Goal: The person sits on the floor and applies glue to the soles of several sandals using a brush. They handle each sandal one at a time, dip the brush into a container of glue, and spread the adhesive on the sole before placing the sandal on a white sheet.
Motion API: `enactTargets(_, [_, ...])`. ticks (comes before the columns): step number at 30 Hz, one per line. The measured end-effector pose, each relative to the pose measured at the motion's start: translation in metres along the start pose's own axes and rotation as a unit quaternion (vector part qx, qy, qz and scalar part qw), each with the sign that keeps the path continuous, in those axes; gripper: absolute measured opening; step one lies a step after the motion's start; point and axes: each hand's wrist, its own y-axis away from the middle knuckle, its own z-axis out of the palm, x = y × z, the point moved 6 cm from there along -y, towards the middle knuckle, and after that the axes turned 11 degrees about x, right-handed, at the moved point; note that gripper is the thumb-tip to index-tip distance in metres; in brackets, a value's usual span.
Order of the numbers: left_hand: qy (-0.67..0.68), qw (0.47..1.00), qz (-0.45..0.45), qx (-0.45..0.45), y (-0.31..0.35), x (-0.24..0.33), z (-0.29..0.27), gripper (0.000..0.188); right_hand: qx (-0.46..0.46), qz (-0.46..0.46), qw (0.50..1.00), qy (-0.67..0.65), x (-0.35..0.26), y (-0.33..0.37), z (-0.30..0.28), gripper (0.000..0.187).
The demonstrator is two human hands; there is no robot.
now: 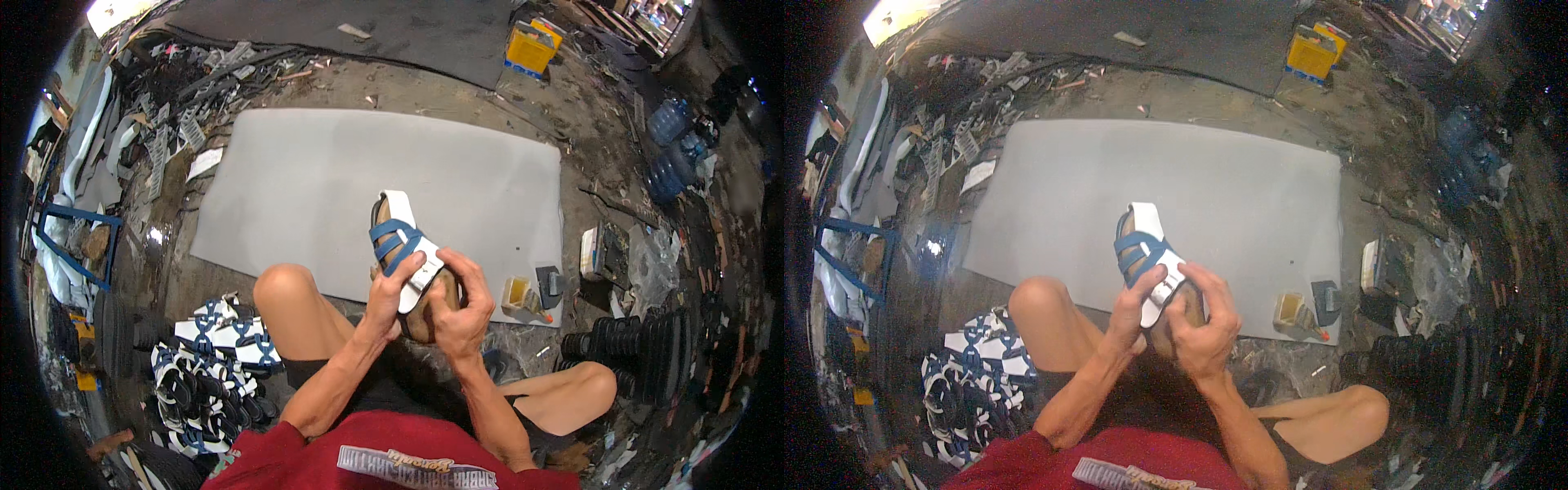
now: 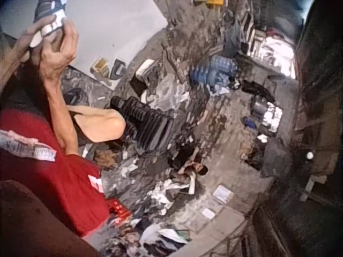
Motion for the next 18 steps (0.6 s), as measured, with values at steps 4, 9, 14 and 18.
enactTargets(4, [0.027, 0.999, 0.019, 0.006, -0.016, 0.008, 0.0, 0.034, -0.011, 0.077, 0.991, -0.109, 0.008, 0.005, 0.002, 0.063])
enactTargets(9, [0.001, 0.999, 0.025, 0.032, -0.006, 0.017, 0.003, 0.065, -0.137, 0.213, 0.944, -0.212, 0.044, 0.037, 0.011, 0.063])
enactTargets(14, [-0.031, 0.981, 0.165, -0.092, 0.043, 0.044, 0.017, 0.116, -0.206, 0.485, 0.667, -0.527, 0.054, 0.06, 0.006, 0.081])
enactTargets(18, [-0.014, 0.956, 0.28, -0.092, 0.019, 0.039, 0.0, 0.128, -0.236, 0.562, 0.396, -0.687, 0.047, 0.109, 0.013, 0.087])
